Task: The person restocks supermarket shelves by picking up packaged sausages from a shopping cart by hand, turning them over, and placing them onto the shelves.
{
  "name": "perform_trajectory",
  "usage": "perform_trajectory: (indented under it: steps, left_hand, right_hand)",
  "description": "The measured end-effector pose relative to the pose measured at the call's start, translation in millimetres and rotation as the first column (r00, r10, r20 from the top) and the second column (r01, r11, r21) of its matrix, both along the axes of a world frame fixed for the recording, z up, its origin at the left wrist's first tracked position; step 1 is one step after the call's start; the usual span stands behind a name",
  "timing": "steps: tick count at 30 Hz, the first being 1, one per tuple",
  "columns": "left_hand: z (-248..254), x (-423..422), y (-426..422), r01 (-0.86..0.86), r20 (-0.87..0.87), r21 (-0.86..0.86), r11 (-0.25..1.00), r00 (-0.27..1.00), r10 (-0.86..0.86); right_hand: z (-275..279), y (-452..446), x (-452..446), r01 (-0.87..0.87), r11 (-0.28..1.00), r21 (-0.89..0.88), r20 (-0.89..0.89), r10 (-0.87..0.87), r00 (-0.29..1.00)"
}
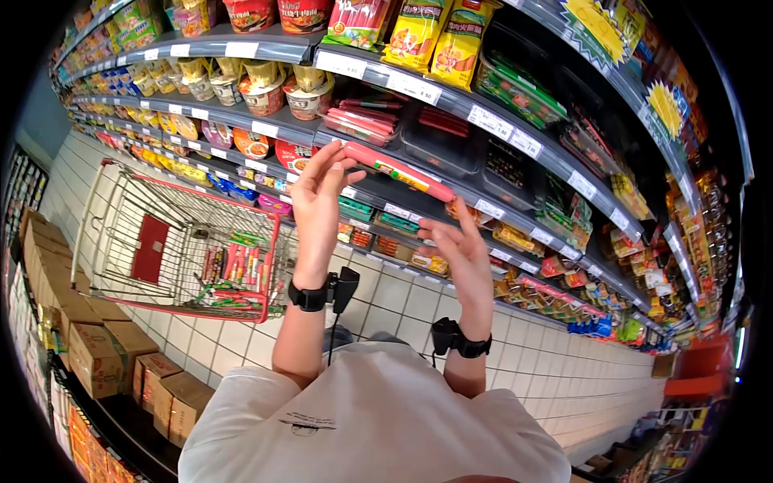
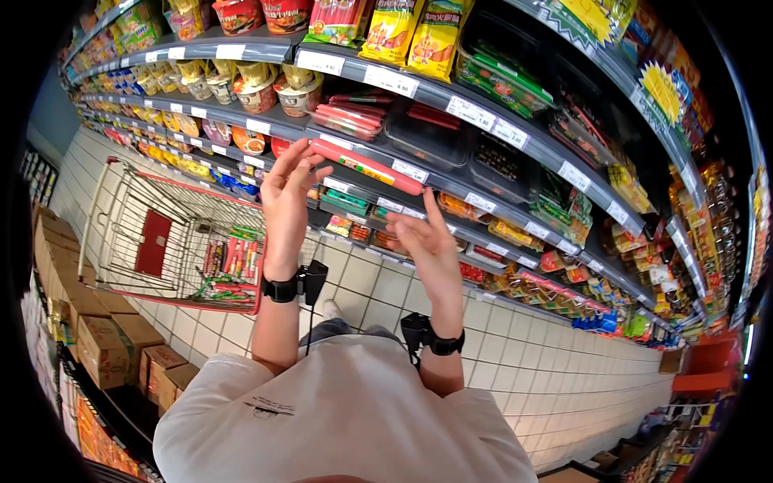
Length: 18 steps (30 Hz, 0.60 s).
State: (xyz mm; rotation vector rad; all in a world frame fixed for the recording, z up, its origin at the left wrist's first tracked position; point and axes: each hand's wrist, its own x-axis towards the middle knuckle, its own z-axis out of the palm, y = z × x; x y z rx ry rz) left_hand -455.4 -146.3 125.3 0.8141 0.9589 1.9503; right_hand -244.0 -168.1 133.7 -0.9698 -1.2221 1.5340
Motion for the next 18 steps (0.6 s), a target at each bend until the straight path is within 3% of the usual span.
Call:
perform_trajectory:
  steps: [8, 14, 18]
  left_hand:
    - [-22.9, -43.7, 39.9, 0.003, 0.051, -0.106, 0.994, 0.999, 0.002]
    - [-46.7, -73.6, 77.9, 0.275, 0.168, -0.174, 0.945, 0.954, -0.247]
    - [-61.7, -89.6, 119.6, 0.362, 0.327, -0.163, 0.918, 0.897, -0.296]
  right_hand:
    - [-10.9, 50.0, -49.8, -0.114, 0.991, -0.076, -0.001, 0.114, 0.993]
    - [-23.2, 103.8, -72.8, -0.098, 0.979, -0.180, 0.007, 0.101, 0.995]
    - [-40.7, 150.7, -80.1, -0.124, 0.964, -0.235, -0.017, 0.123, 0.992]
